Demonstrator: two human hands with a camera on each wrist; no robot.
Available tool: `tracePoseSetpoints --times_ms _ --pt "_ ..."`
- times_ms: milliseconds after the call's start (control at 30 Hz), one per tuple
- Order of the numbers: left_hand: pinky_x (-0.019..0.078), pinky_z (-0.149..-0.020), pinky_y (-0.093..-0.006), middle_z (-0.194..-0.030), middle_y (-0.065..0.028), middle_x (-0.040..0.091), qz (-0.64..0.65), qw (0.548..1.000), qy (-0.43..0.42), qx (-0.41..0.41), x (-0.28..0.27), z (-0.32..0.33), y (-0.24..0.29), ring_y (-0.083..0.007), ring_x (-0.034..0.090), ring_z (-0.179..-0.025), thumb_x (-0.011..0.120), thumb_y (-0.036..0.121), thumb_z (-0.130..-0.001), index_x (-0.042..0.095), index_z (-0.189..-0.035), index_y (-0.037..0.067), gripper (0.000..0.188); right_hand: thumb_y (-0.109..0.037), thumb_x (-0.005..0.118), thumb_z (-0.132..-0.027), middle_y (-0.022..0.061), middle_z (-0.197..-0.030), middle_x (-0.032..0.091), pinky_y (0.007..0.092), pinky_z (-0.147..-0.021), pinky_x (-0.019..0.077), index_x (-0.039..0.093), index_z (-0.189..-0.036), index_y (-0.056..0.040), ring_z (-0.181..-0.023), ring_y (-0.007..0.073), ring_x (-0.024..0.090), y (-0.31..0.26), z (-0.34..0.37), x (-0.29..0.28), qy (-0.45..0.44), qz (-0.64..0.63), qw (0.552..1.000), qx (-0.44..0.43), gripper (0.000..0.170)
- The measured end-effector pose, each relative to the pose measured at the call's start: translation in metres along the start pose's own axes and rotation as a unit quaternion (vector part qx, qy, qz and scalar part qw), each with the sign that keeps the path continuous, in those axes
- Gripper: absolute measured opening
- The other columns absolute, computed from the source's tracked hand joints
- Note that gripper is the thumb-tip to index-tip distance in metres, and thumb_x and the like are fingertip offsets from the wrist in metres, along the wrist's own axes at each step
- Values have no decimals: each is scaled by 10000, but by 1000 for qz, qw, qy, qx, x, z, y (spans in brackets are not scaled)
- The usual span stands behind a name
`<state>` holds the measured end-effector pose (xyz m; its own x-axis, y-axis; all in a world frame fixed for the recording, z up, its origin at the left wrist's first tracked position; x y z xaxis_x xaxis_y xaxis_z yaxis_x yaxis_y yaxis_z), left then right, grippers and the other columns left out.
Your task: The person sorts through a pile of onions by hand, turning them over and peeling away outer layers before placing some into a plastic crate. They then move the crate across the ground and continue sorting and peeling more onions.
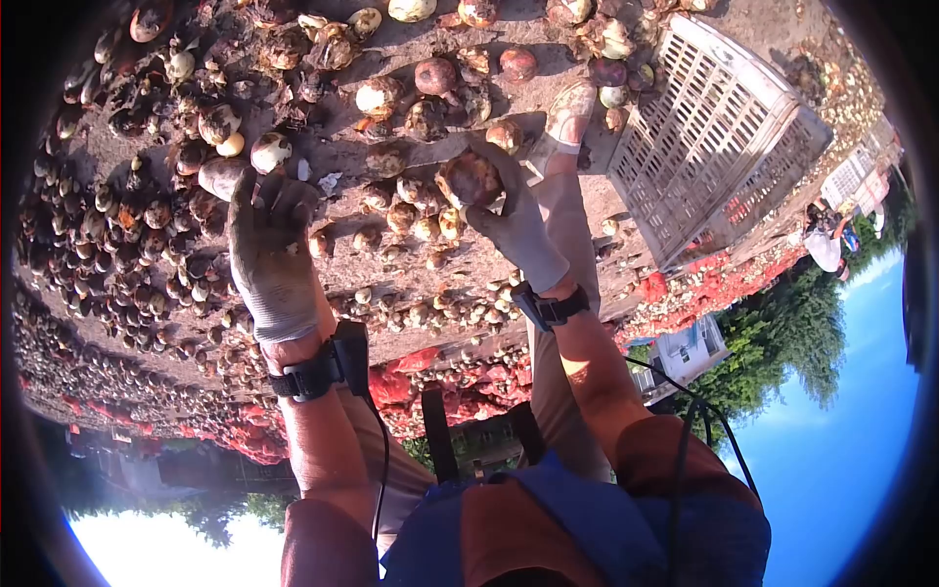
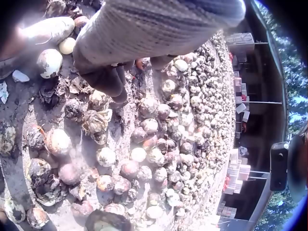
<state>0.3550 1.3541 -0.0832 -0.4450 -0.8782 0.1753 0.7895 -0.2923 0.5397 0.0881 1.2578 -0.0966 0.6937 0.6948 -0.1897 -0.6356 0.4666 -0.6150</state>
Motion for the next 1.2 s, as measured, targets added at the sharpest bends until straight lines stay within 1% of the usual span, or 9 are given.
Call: tracePoseSetpoints --times_ms 67,167,233,300,433,600,767,1000,1200 --pt "487 -910 -312 -1284 -149 541 -31 1000 -3 -1 6 1 2 -226 589 -1068 449 157 -1006 384 -1428 22 448 -108 754 -739 202 -1399 461 455 -1042 403 389 -1451 -175 -1241 387 480 33 23 48 -72 185 979 -38 803" --pt "499 -902 -316 -1290 -158 549 -66 998 -8 5 12 4 0 -228 605 -1050 437 169 -1010 374 -1436 19 456 -261 696 -802 318 -1407 402 476 -951 475 207 -1518 -191 -1125 432 573 127 89 111 -360 358 856 103 870" --pt "509 -886 -313 -1293 -161 550 -79 997 -23 1 14 1 0 -229 608 -1050 435 176 -1010 371 -1437 16 461 -292 677 -838 325 -1387 438 473 -947 479 166 -1537 -211 -1133 428 580 120 109 117 -372 329 850 176 870" --pt "520 -861 -306 -1295 -161 548 -86 995 -36 -19 13 5 4 -228 606 -1058 441 182 -1008 372 -1435 14 465 -326 592 -875 290 -1354 497 467 -930 494 182 -1535 -203 -1093 422 609 129 109 116 -364 186 856 316 787" --pt "521 -800 -274 -1293 -156 554 -12 999 -33 -27 7 -1 -4 -212 607 -1052 448 165 -1003 390 -1429 22 453 -362 637 -856 198 -1112 670 430 -861 503 518 -1310 -122 -1041 359 646 182 100 105 -215 83 915 330 527" --pt "490 -869 -272 -1266 -128 516 13 997 -34 -70 21 4 8 -206 539 -1074 479 94 -988 394 -1430 3 460 -266 623 -863 202 -1060 683 399 -819 500 555 -1265 -58 -956 325 665 184 60 63 -46 111 924 363 458" --pt "526 -712 -260 -1172 -105 617 103 987 -20 -125 33 6 -6 -211 652 -968 518 310 -1004 469 -1370 81 435 -248 667 -857 176 -1038 680 398 -827 501 582 -1250 -94 -963 332 654 185 4 48 -29 107 978 178 430" --pt "556 -799 -338 -1109 -101 660 160 980 -33 -116 44 8 22 -229 680 -964 514 245 -1003 470 -1352 34 410 -181 630 -906 140 -1070 684 331 -804 501 600 -1236 -102 -939 211 648 -21 -104 42 -25 109 989 97 340" --pt "546 -863 -358 -1104 -88 659 226 969 -42 -89 34 18 54 -218 665 -1005 486 226 -1011 467 -1357 33 397 -271 632 -870 218 -1215 600 464 -891 507 511 -1339 -177 -1074 389 610 -175 -198 114 -41 455 876 -155 493"
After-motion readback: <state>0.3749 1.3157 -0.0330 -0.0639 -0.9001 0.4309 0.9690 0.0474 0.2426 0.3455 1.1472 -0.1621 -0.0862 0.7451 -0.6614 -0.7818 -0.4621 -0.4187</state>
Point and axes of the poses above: each hand's wrist, its own z-axis away from the middle knuckle, its own x-axis out of the palm, y = z × x, the point moved 3 cm from there along -z, towards the middle knuckle
